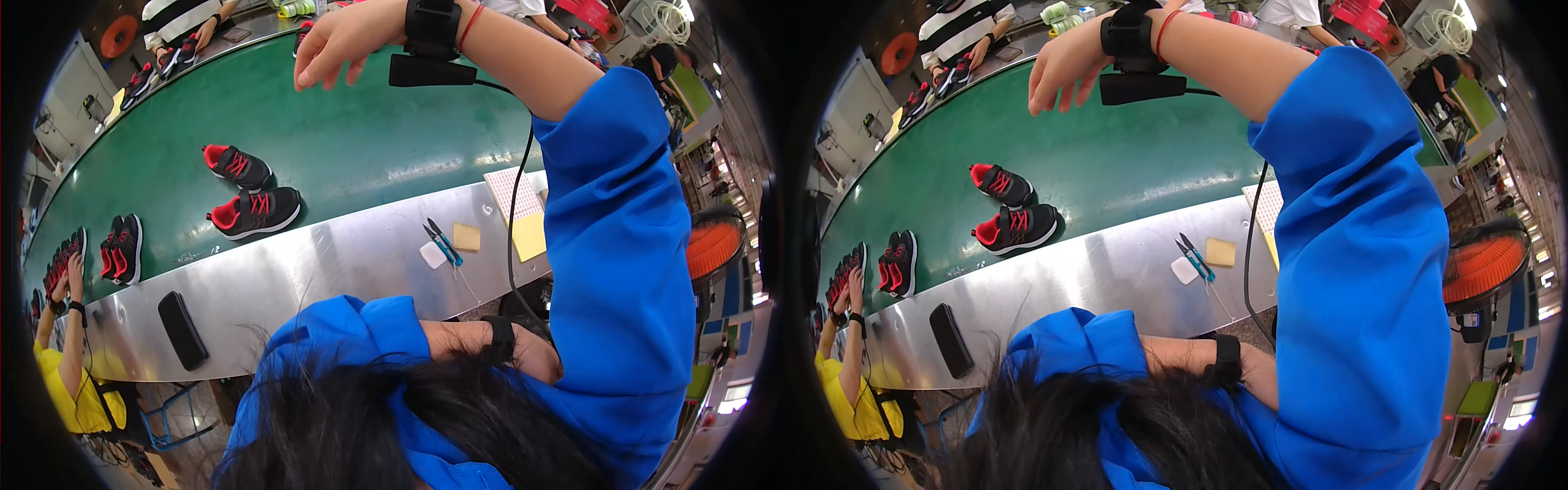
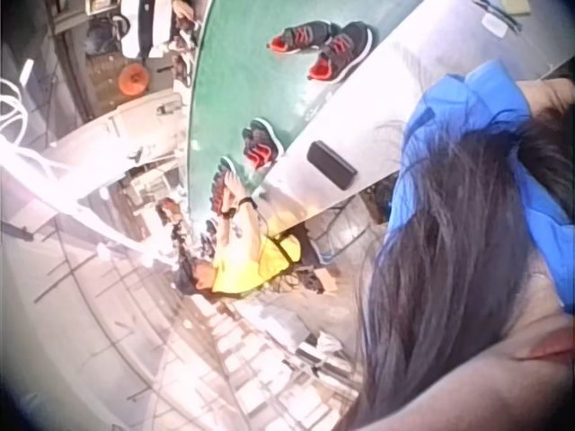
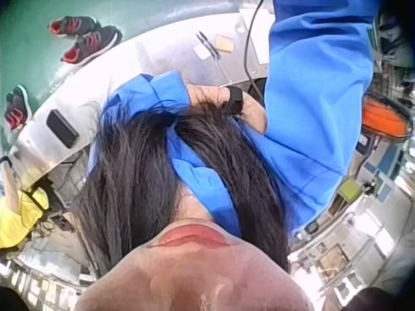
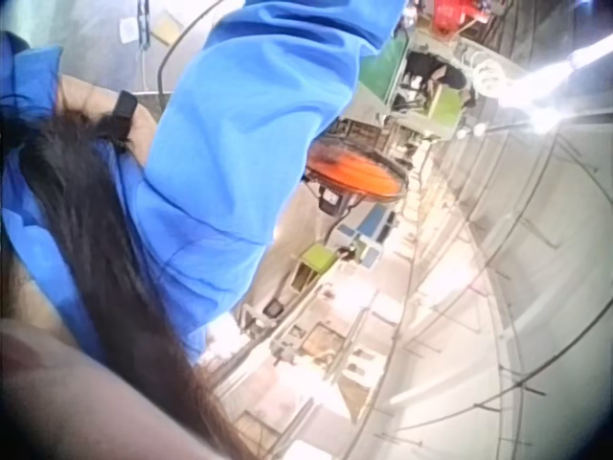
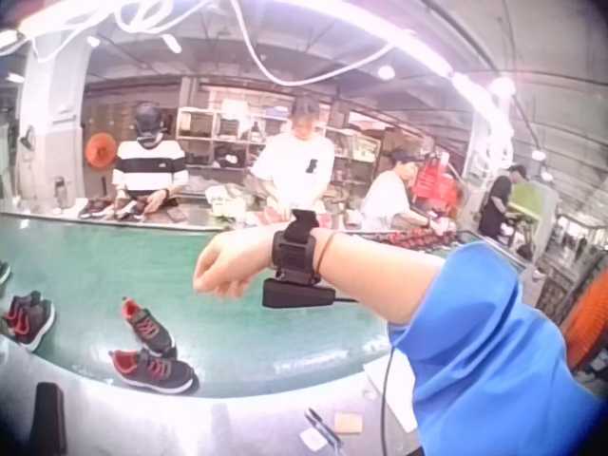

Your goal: The person picks pairs of black and red sneakers from a green conveyor belt, inspects them by turning them over and checking the laces and interior, then places them back on the belt. The person also briefly uses a handheld scanner on the shoes.

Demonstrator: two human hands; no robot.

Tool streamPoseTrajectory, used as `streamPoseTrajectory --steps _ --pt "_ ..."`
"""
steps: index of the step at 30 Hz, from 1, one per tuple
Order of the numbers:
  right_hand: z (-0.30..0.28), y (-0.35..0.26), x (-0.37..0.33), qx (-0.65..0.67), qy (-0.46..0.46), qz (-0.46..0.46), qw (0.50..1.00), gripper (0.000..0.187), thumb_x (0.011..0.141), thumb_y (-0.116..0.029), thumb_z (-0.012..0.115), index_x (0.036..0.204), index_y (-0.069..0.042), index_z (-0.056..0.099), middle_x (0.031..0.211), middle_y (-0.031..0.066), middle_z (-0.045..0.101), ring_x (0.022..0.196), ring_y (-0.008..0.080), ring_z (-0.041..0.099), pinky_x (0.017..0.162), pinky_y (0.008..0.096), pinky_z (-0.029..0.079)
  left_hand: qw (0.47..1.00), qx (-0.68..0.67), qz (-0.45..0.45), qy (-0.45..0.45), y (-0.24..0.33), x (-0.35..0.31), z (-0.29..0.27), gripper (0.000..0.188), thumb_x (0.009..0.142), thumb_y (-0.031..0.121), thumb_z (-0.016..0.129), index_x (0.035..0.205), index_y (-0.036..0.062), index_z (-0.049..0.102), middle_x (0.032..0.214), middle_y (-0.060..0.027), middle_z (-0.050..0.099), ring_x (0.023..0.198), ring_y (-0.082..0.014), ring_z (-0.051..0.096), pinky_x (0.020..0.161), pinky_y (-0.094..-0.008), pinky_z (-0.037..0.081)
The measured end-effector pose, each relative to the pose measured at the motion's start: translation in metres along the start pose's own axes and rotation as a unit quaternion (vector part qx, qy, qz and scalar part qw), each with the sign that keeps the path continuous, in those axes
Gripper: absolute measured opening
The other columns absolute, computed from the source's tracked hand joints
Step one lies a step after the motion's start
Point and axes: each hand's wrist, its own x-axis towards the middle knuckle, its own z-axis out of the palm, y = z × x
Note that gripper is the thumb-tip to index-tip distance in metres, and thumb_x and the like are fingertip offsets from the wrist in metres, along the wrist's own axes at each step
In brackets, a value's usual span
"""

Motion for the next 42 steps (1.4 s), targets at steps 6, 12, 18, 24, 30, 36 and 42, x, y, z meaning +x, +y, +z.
streamPoseTrajectory --steps 6,12,18,24,30,36,42 --pt "-0.014 0.000 0.027 -0.027 -0.045 0.000 0.999 0.046 0.088 -0.042 0.069 0.119 -0.008 0.066 0.114 0.0060 0.063 0.097 0.0172 0.064 0.078 0.0298 0.054 1.000 -0.002 -0.007 0.005 0.007 -0.001 -0.010 0.031 0.094 0.018 0.068 0.118 -0.0008 0.062 0.111 -0.0051 0.066 0.099 -0.0116 0.059 0.087 -0.0269 0.048" --pt "-0.028 -0.028 0.047 -0.029 -0.076 -0.042 0.996 0.039 0.091 -0.033 0.068 0.117 -0.004 0.066 0.101 0.0074 0.069 0.087 0.0179 0.067 0.076 0.0310 0.058 0.999 -0.006 0.002 0.036 0.012 -0.010 -0.023 0.030 0.094 0.018 0.068 0.118 0.0006 0.062 0.109 -0.0044 0.066 0.096 -0.0110 0.060 0.085 -0.0262 0.049" --pt "-0.020 -0.038 0.031 -0.058 -0.119 -0.051 0.990 0.043 0.088 -0.037 0.070 0.118 -0.007 0.066 0.112 0.0075 0.064 0.094 0.0189 0.065 0.077 0.0310 0.055 0.993 -0.049 0.005 0.107 0.025 -0.042 -0.035 0.029 0.095 0.019 0.068 0.118 0.0020 0.062 0.107 -0.0037 0.066 0.094 -0.0105 0.060 0.084 -0.0255 0.049" --pt "-0.012 -0.014 0.026 -0.078 -0.104 -0.023 0.991 0.046 0.087 -0.041 0.070 0.117 -0.007 0.067 0.115 0.0087 0.063 0.097 0.0191 0.064 0.078 0.0313 0.054 0.962 -0.202 0.024 0.184 0.038 -0.067 -0.050 0.016 0.096 0.018 0.066 0.105 0.0049 0.063 0.097 -0.0008 0.065 0.090 -0.0079 0.063 0.078 -0.0202 0.051" --pt "-0.013 -0.021 0.019 -0.073 -0.096 -0.021 0.992 0.042 0.089 -0.039 0.069 0.116 -0.006 0.066 0.115 0.0071 0.063 0.096 0.0176 0.065 0.078 0.0300 0.055 0.963 -0.078 -0.024 0.257 0.035 -0.030 -0.056 0.016 0.094 0.016 0.068 0.096 0.0009 0.064 0.092 -0.0049 0.067 0.084 -0.0097 0.067 0.073 -0.0211 0.056" --pt "-0.014 -0.022 0.070 0.122 -0.053 -0.109 0.985 0.035 0.091 -0.032 0.068 0.115 -0.007 0.068 0.108 0.0032 0.068 0.093 0.0149 0.068 0.076 0.0252 0.056 0.971 -0.023 0.033 0.237 0.017 -0.008 -0.067 0.019 0.092 0.017 0.069 0.098 -0.0004 0.065 0.093 -0.0064 0.068 0.084 -0.0116 0.067 0.072 -0.0213 0.054" --pt "-0.035 -0.034 0.104 0.308 0.051 -0.115 0.943 0.024 0.096 -0.020 0.061 0.113 -0.004 0.068 0.103 0.0059 0.071 0.089 0.0132 0.069 0.062 0.0206 0.055 0.979 -0.002 0.032 0.200 0.011 -0.008 -0.066 0.023 0.092 0.021 0.069 0.100 -0.0004 0.066 0.095 -0.0074 0.068 0.086 -0.0132 0.067 0.074 -0.0229 0.054"
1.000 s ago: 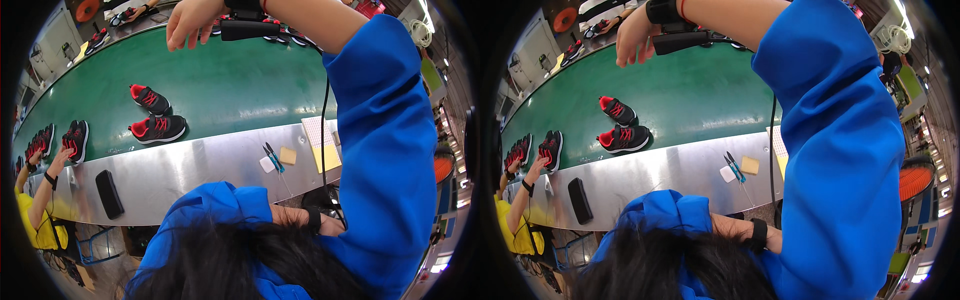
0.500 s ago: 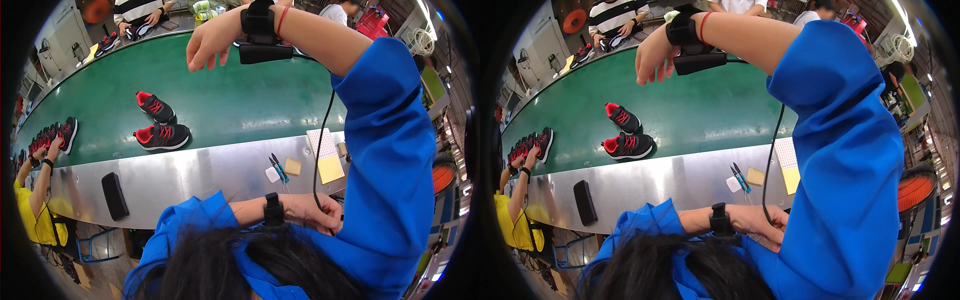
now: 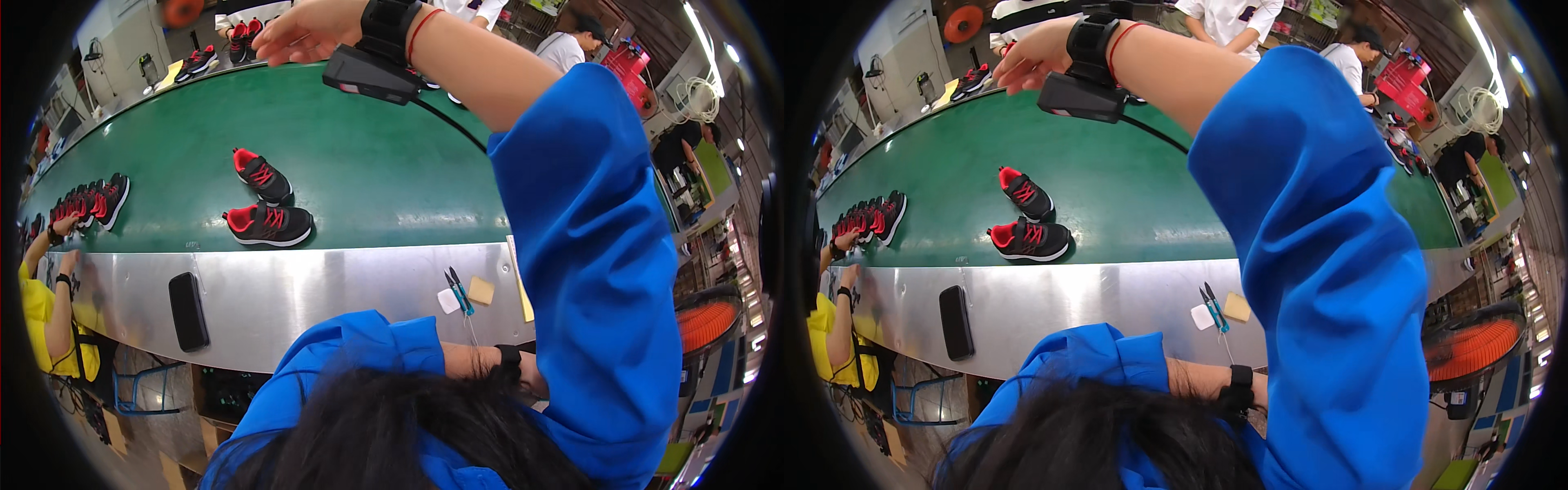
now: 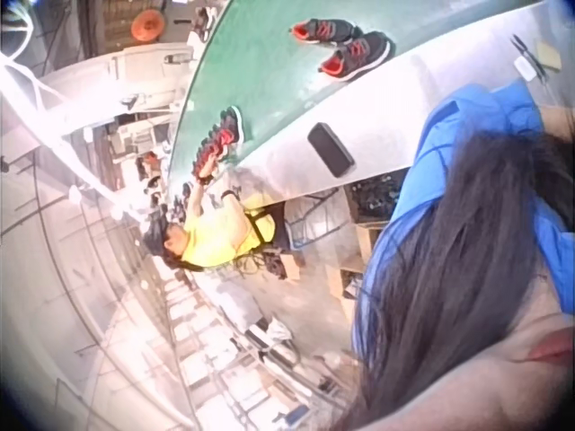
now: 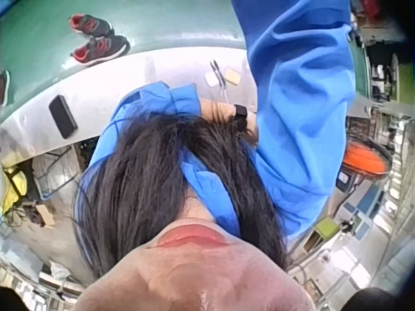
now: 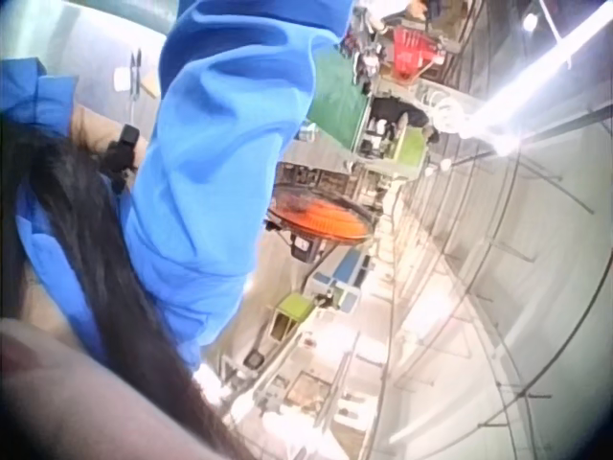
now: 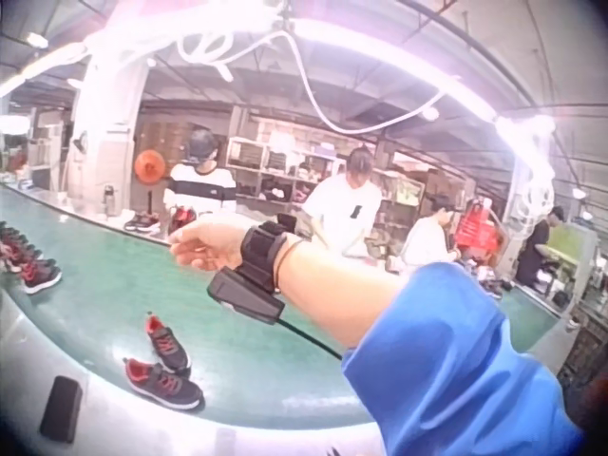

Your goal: The person picks pairs of black and red sneakers from a green conveyor belt, inspects them by turning them over and checking the laces and interior, then places them back on the belt. The person also briefly uses a handheld scanner on the shoes.

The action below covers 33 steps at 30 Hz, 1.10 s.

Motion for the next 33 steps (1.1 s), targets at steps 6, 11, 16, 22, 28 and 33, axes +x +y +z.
streamPoseTrajectory --steps 6,11,16,22,28,33 --pt "0.026 0.008 -0.016 0.193 0.079 -0.056 0.976 0.017 0.095 -0.016 0.062 0.107 -0.006 0.068 0.098 0.0043 0.071 0.078 0.0120 0.066 0.055 0.0229 0.048 1.000 0.017 0.015 0.005 0.005 -0.024 -0.016 0.027 0.091 0.025 0.068 0.101 -0.0005 0.066 0.097 -0.0083 0.068 0.089 -0.0148 0.066 0.076 -0.0244 0.053" --pt "0.025 0.053 -0.085 0.200 -0.053 -0.058 0.977 0.026 0.094 -0.025 0.065 0.113 -0.008 0.066 0.103 -0.0007 0.068 0.083 0.0075 0.060 0.064 0.0223 0.044 0.999 0.033 -0.016 0.003 0.011 -0.040 -0.031 0.031 0.091 0.028 0.068 0.102 -0.0005 0.066 0.098 -0.0092 0.068 0.090 -0.0161 0.066 0.078 -0.0257 0.053" --pt "0.030 0.052 -0.106 0.164 -0.093 -0.041 0.981 0.021 0.095 -0.025 0.063 0.110 -0.011 0.067 0.106 -0.0006 0.069 0.089 0.0090 0.063 0.071 0.0244 0.046 0.995 0.073 -0.052 0.049 0.007 -0.059 -0.038 0.034 0.090 0.031 0.067 0.104 -0.0005 0.066 0.100 -0.0100 0.068 0.092 -0.0174 0.065 0.079 -0.0269 0.052" --pt "-0.001 0.065 -0.115 0.172 -0.023 -0.021 0.985 0.022 0.096 -0.024 0.061 0.113 -0.012 0.066 0.110 -0.0011 0.069 0.093 0.0102 0.063 0.073 0.0246 0.045 0.994 0.069 -0.071 0.039 0.003 -0.062 -0.047 0.039 0.090 0.035 0.067 0.105 -0.0006 0.066 0.102 -0.0110 0.068 0.095 -0.0190 0.065 0.081 -0.0285 0.051" --pt "-0.002 0.072 -0.119 0.173 -0.021 -0.006 0.985 0.022 0.097 -0.024 0.060 0.114 -0.012 0.066 0.110 -0.0011 0.069 0.094 0.0103 0.063 0.073 0.0253 0.045 0.994 0.071 -0.071 0.043 0.005 -0.063 -0.050 0.043 0.090 0.039 0.066 0.106 -0.0006 0.067 0.103 -0.0120 0.068 0.097 -0.0205 0.064 0.083 -0.0300 0.051" --pt "-0.002 0.082 -0.113 0.166 -0.042 0.008 0.985 0.023 0.097 -0.024 0.060 0.114 -0.011 0.067 0.109 -0.0010 0.069 0.094 0.0103 0.063 0.073 0.0249 0.045 0.995 0.074 -0.067 0.030 -0.003 -0.053 -0.052 0.047 0.089 0.042 0.066 0.107 -0.0007 0.067 0.105 -0.0128 0.068 0.099 -0.0218 0.064 0.085 -0.0313 0.050"
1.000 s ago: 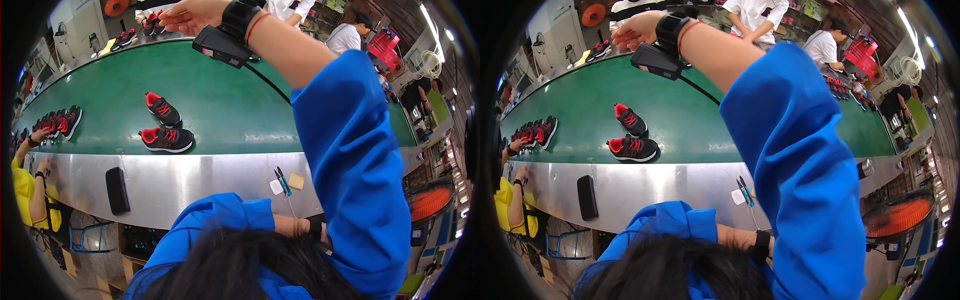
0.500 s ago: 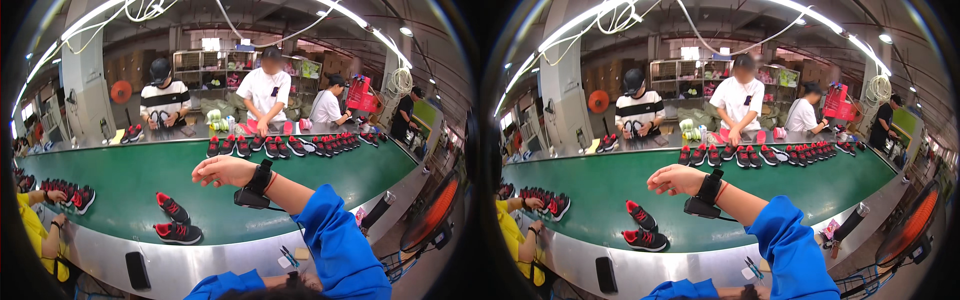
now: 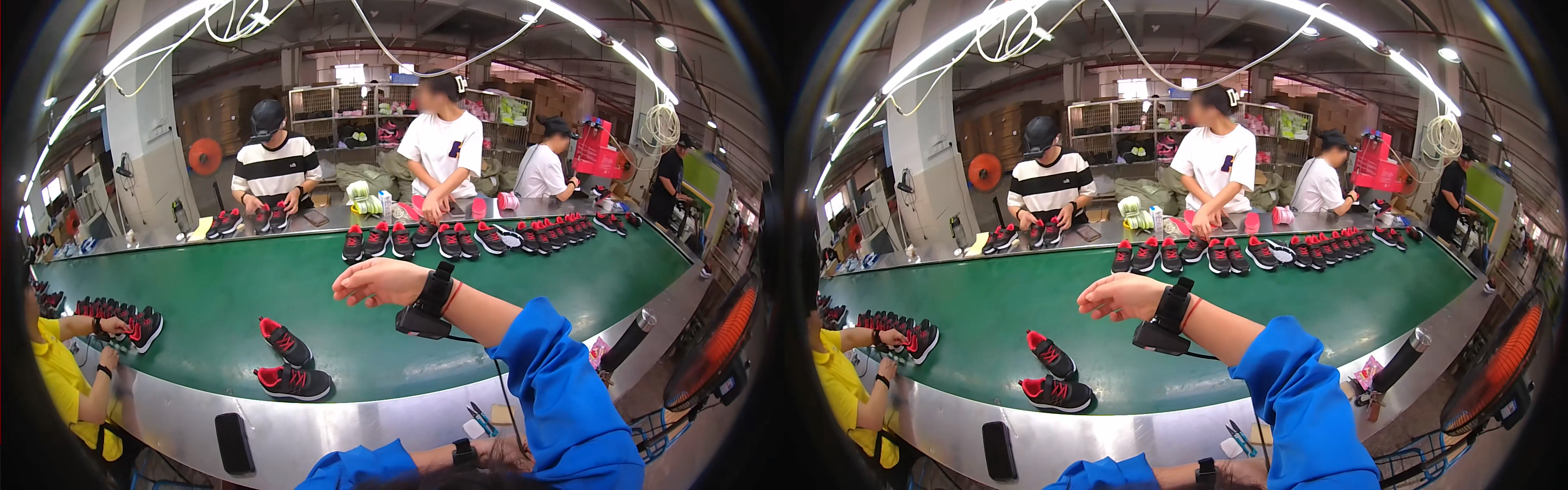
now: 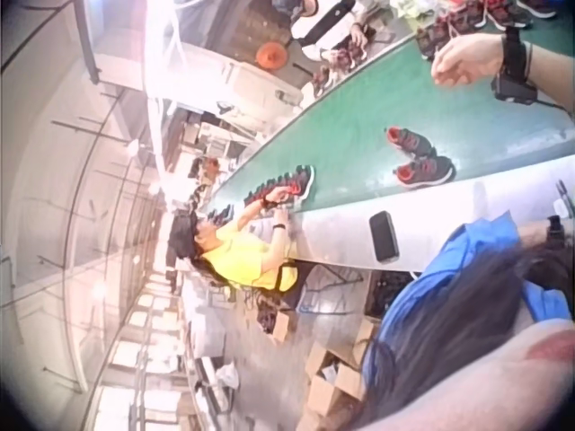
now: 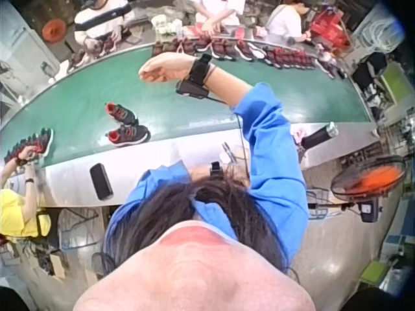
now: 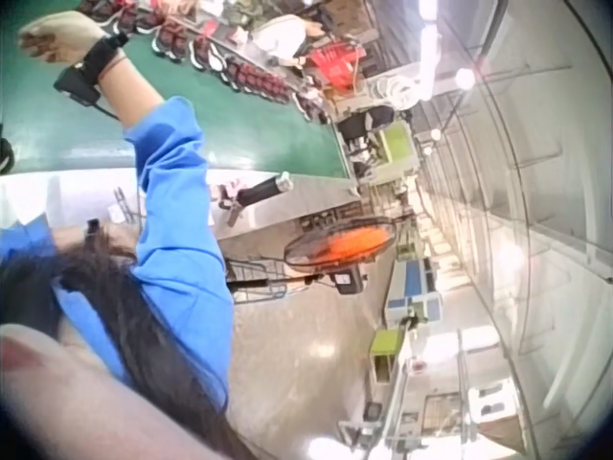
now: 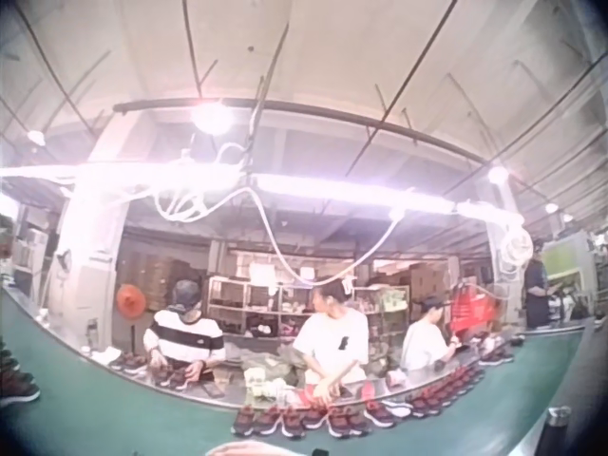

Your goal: The person picks pairs of black and red sneakers from a green conveyor belt, inspects them by turning them over and checking the laces and interior, then places them back on the belt. The person also briefly uses a handheld scanner on the shoes.

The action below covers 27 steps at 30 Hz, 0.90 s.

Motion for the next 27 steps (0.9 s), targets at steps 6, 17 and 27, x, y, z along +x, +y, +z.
streamPoseTrajectory --steps 6,17,27 --pt "0.003 0.001 0.003 0.002 -0.018 -0.001 1.000 0.022 0.097 -0.022 0.059 0.113 -0.011 0.067 0.107 -0.0009 0.069 0.093 0.0099 0.063 0.072 0.0240 0.045 1.000 0.011 0.005 -0.018 -0.001 0.020 0.001 0.051 0.089 0.046 0.065 0.109 -0.0007 0.067 0.106 -0.0138 0.068 0.101 -0.0234 0.063 0.087 -0.0328 0.050" --pt "0.033 -0.004 -0.009 -0.022 -0.092 -0.003 0.996 0.021 0.097 -0.025 0.061 0.111 -0.011 0.067 0.107 -0.0018 0.068 0.091 0.0076 0.062 0.072 0.0235 0.045 0.999 0.014 0.014 -0.035 0.002 0.034 -0.002 0.059 0.088 0.053 0.064 0.111 -0.0008 0.067 0.110 -0.0156 0.068 0.105 -0.0263 0.062 0.091 -0.0356 0.048" --pt "0.059 -0.002 -0.064 -0.116 -0.139 -0.023 0.983 0.026 0.100 -0.025 0.057 0.109 -0.003 0.067 0.109 0.0055 0.069 0.093 0.0104 0.063 0.073 0.0235 0.046 0.993 0.065 0.041 -0.091 0.004 0.021 -0.008 0.066 0.087 0.060 0.063 0.114 -0.0008 0.068 0.112 -0.0173 0.068 0.109 -0.0289 0.062 0.094 -0.0382 0.047"
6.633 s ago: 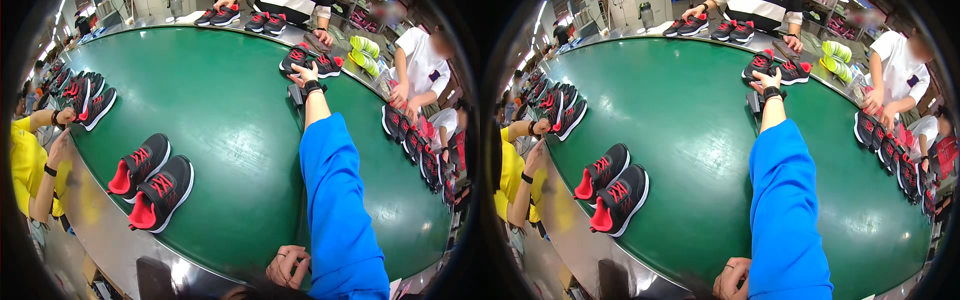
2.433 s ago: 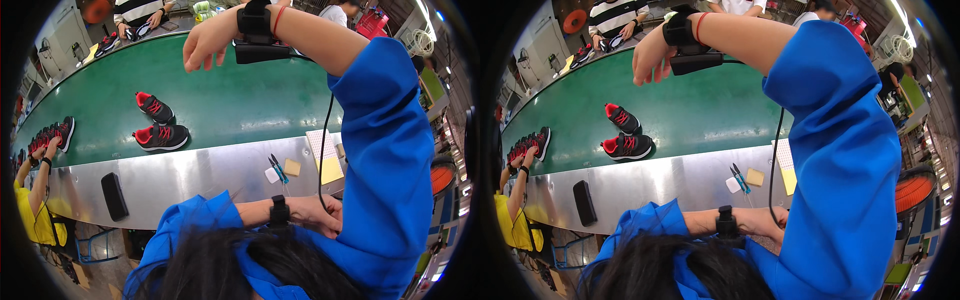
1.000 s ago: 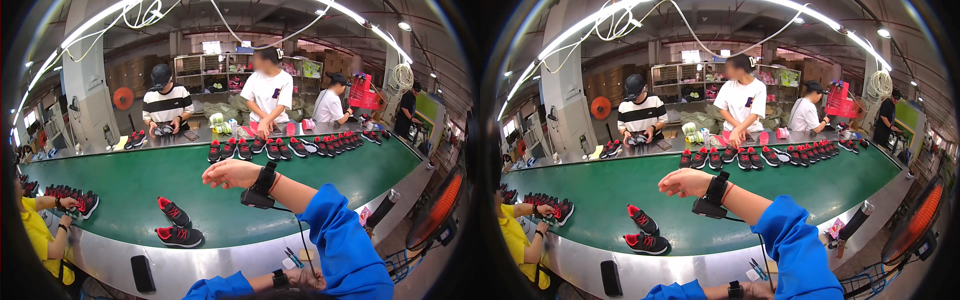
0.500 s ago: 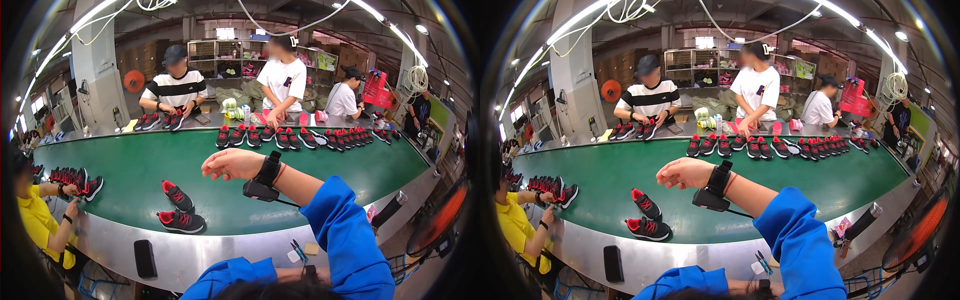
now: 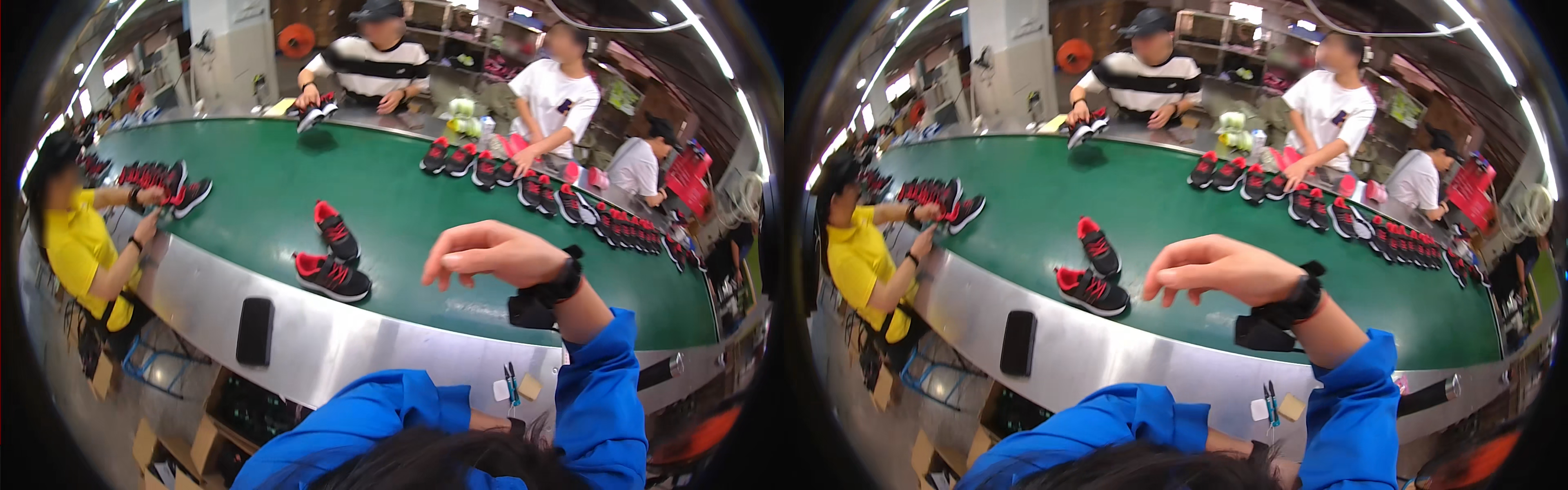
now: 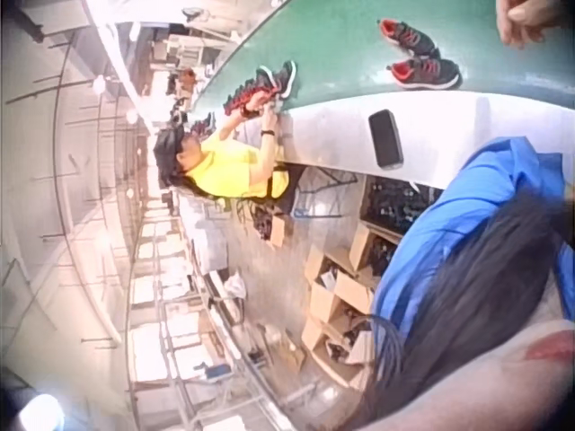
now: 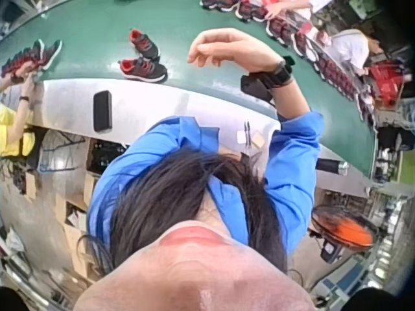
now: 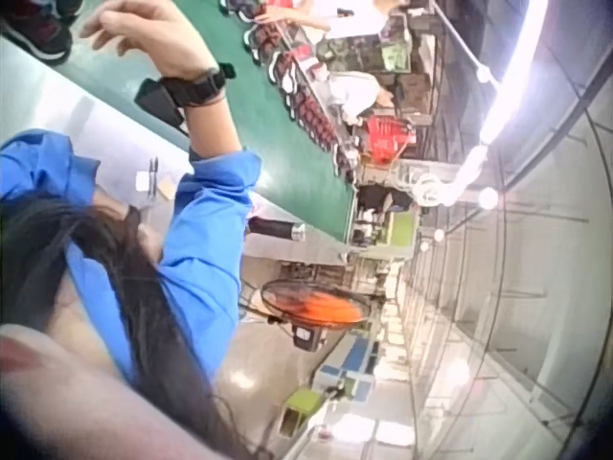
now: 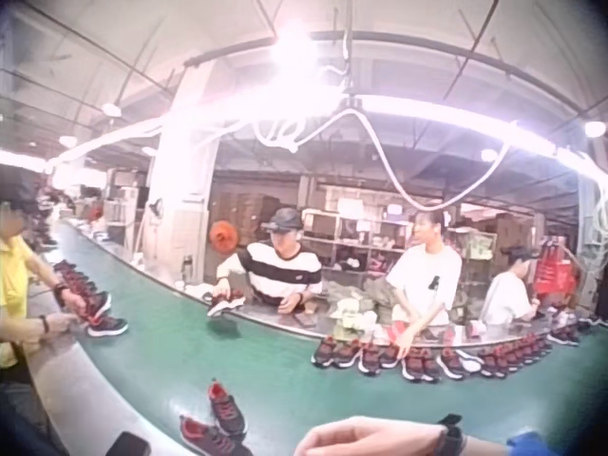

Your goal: The person picks pairs of black and red sneakers from a green conveyor belt, inspects them by turning them over and checking the laces and interior, then places them back on the belt. The person also briefly uses a handheld scanner on the shoes.

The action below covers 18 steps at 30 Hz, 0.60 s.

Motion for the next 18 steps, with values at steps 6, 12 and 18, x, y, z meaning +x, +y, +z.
streamPoseTrajectory --steps 6,12,18 --pt "-0.025 0.042 0.005 -0.005 0.040 0.048 0.998 0.025 0.100 -0.030 0.058 0.109 -0.008 0.067 0.111 0.0012 0.069 0.095 0.0080 0.061 0.076 0.0227 0.045 0.954 0.236 -0.181 -0.027 -0.007 -0.074 -0.041 0.070 0.087 0.063 0.063 0.115 -0.0009 0.068 0.114 -0.0182 0.068 0.111 -0.0305 0.061 0.096 -0.0397 0.047" --pt "-0.036 0.160 -0.004 0.150 0.207 0.133 0.958 0.020 0.098 -0.028 0.060 0.107 -0.011 0.065 0.108 0.0000 0.067 0.093 0.0082 0.060 0.077 0.0236 0.046 0.428 0.559 -0.270 0.657 0.079 -0.285 -0.059 0.013 0.079 0.014 0.066 0.088 0.0090 0.074 0.078 -0.0122 0.069 0.077 -0.0343 0.067 0.070 -0.0444 0.053" --pt "0.014 0.224 0.021 0.309 0.224 0.141 0.914 0.016 0.098 -0.022 0.060 0.106 -0.009 0.065 0.105 0.0011 0.068 0.087 0.0087 0.062 0.072 0.0230 0.049 0.074 0.559 -0.554 0.612 0.120 -0.463 -0.035 0.042 0.074 0.013 0.068 0.115 0.0086 0.061 0.136 -0.0181 0.050 0.133 -0.0378 0.041 0.103 -0.0548 0.038"
